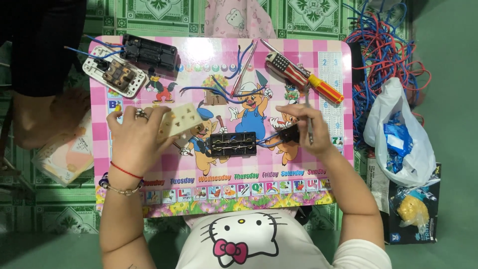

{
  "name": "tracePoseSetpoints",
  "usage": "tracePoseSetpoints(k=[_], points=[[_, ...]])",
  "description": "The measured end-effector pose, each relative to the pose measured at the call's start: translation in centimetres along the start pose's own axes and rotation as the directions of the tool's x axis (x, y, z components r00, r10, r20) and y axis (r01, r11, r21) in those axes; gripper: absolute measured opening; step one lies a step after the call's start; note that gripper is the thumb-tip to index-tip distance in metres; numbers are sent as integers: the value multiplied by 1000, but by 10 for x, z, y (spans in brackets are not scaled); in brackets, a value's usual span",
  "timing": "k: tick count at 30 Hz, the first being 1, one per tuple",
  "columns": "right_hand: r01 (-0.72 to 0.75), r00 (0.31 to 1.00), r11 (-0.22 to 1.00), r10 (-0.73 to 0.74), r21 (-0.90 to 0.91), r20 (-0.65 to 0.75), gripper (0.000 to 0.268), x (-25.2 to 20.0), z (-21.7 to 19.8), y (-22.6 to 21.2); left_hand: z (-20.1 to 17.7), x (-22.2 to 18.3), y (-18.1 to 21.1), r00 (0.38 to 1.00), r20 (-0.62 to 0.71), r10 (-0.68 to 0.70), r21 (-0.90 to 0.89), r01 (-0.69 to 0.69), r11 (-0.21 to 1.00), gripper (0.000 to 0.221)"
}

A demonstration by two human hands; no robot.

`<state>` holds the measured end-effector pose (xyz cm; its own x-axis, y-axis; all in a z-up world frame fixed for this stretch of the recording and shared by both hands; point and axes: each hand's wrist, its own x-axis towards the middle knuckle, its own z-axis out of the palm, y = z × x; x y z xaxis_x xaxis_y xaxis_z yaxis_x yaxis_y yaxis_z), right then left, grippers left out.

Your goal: Marking and disassembling an electrical outlet to secure or repair internal connections.

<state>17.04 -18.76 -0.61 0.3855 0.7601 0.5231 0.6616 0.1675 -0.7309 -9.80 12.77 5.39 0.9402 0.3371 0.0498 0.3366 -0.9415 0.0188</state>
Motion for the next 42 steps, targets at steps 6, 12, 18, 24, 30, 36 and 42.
tracePoseSetpoints(k=[6, 12, 18, 24, 30, 36, 42], points=[[267, 935, 922, -318, -280, -155, 36, -1, -19, 15, 37, -1, -3, 993, 106, -44, 70, 37, 997, 79], [303, 900, 911, -370, -281, -229, 37, 1, -25, 38, 22, 25, 33, 908, -376, 182, -221, -279, 934, 68], [143, 918, 985, -96, 97, -385, 37, -19, 11, 58, 36, 10, 107, 829, -224, 512, -383, -558, 736, 73], [120, 963, 978, -72, 173, -260, 34, -28, 28, 40, 46, 16, 91, 872, -236, 429, -336, -488, 806, 66], [313, 923, 949, -297, 29, -243, 38, -17, 31, 32, 46, 16, 77, 909, -118, 399, -254, -416, 873, 65], [257, 868, 958, -286, -125, -407, 44, -11, 9, 11, 46, 23, 60, 895, -271, 353, -128, -397, 909, 60], [-80, 856, 965, 194, 249, -479, 40, -5, 19, -5, 53, 28, 54, 942, -240, 234, -150, -274, 950, 71]])
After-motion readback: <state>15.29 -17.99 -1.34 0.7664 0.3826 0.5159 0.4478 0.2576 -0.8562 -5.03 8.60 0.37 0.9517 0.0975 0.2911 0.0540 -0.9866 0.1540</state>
